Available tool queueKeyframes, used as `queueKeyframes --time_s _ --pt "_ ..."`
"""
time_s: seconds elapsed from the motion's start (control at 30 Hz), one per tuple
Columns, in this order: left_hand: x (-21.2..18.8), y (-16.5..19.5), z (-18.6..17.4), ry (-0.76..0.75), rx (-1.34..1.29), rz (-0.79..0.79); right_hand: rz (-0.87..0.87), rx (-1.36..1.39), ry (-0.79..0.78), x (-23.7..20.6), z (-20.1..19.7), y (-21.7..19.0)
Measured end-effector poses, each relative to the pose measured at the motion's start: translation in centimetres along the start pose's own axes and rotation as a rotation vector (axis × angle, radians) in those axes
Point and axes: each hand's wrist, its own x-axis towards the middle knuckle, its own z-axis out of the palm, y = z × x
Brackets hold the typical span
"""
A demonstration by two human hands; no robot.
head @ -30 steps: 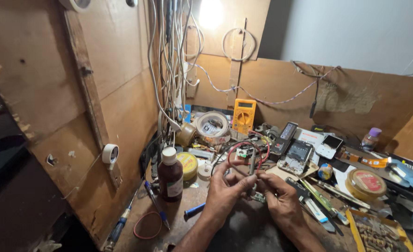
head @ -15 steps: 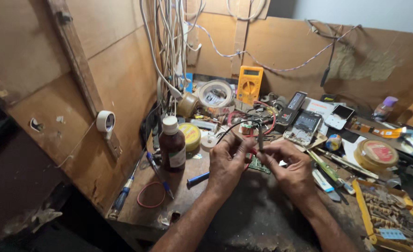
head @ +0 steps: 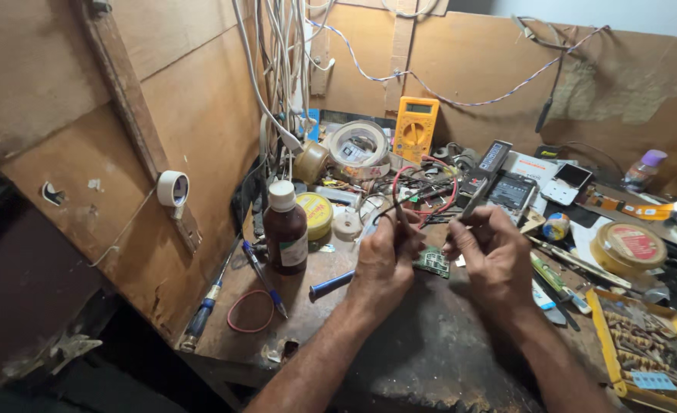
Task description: The person disassembles a mobile phone on a cluttered repair bench, prying the back cover off and lifting out the battery and internal board. They then use multimeter test probes on the exposed circuit board, checking components while holding the board steady with the other hand.
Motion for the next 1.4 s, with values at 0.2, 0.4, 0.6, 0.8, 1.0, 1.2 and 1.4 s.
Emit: queueKeyframes --time_s 0.2,0.4,0.6,0.8,1.0,1.2,1.4 --pt "0.5 -0.3 -0.6 0.185 0.238 -0.023 0.020 -0.030 -0.025 2.5 0.0 -0.9" --pt "0.8 0.0 -0.4 0.154 0.109 -0.190 0.121 0.087 -0.116 4.9 -0.2 0.0" --pt "0.9 -0.4 -0.3 0.139 0.002 -0.152 0.127 -0.047 -0.032 3.0 -1.4 1.3" --pt "1.2 -0.2 -0.6 0.194 0.099 -0.291 0.215 0.106 0.059 1.2 -0.9 1.2" --pt "0.4 0.0 -1.0 0.111 0.463 0.055 0.098 0.057 0.015 0.6 0.1 0.1" --pt "0.4 -0.6 -0.9 0.061 0.349 -0.003 0.135 0.176 0.098 1.9 -0.7 1.5" --pt "1.3 -1.5 -1.2 0.181 0.072 -0.252 0.224 0.131 0.037 1.2 -0.6 3.1"
